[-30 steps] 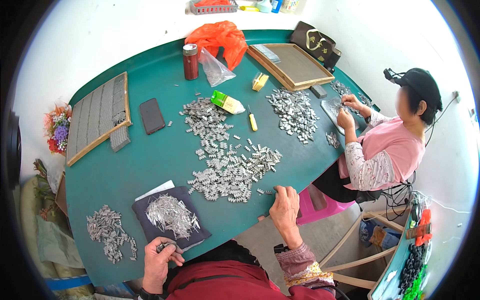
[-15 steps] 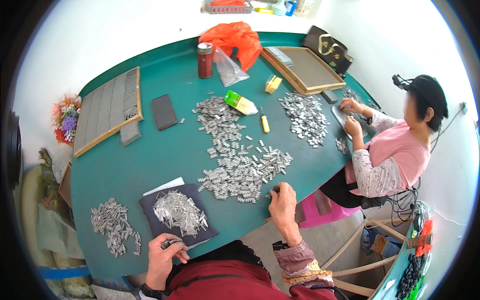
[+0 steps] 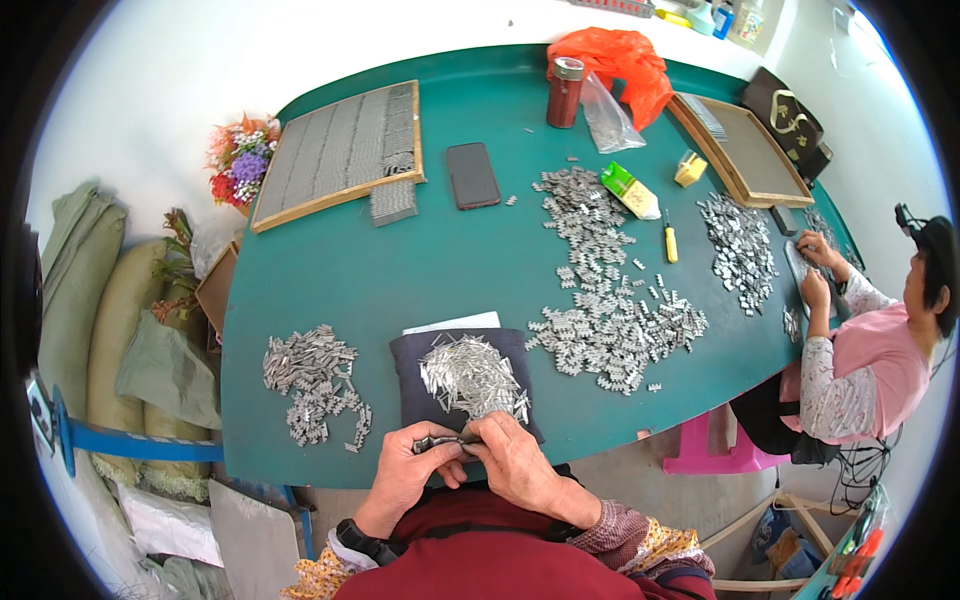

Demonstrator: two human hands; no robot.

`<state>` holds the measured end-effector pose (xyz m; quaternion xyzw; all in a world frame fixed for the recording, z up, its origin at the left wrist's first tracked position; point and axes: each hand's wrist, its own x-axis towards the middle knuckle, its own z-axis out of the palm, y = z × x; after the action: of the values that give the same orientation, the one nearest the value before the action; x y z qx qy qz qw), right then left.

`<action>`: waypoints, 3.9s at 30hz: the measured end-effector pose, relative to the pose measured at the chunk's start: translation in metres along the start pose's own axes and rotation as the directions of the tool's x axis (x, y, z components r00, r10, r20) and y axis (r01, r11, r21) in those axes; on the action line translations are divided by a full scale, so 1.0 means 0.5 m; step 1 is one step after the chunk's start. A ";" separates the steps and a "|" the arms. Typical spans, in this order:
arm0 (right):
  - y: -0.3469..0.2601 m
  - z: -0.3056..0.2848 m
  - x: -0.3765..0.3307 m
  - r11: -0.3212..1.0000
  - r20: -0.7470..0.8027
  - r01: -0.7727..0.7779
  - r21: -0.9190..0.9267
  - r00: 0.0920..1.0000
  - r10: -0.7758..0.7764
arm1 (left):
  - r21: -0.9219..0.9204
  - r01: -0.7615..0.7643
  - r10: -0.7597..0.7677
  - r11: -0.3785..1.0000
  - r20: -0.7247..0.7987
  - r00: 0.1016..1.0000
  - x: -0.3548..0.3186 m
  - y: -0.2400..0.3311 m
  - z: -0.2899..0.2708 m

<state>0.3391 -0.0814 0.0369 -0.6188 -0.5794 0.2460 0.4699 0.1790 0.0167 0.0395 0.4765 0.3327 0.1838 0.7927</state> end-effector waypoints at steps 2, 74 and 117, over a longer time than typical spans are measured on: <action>0.008 0.017 0.004 0.993 0.000 0.100 -0.058 0.995 -0.100 | -0.003 -0.009 0.009 1.000 -0.023 1.000 -0.009 0.000 -0.009; 0.001 0.026 0.041 0.970 0.026 0.151 -0.189 0.988 -0.149 | 0.112 0.050 -0.050 0.992 -0.009 0.999 -0.006 -0.035 -0.034; 0.125 0.004 0.423 0.953 0.061 0.146 -0.267 0.989 -0.134 | 0.179 -0.141 0.157 0.974 -0.080 0.984 0.308 0.175 -0.204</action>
<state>0.4117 0.1268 0.0325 -0.6292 -0.6597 0.1436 0.3851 0.2189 0.2169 0.0291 0.5579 0.3476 0.2354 0.7159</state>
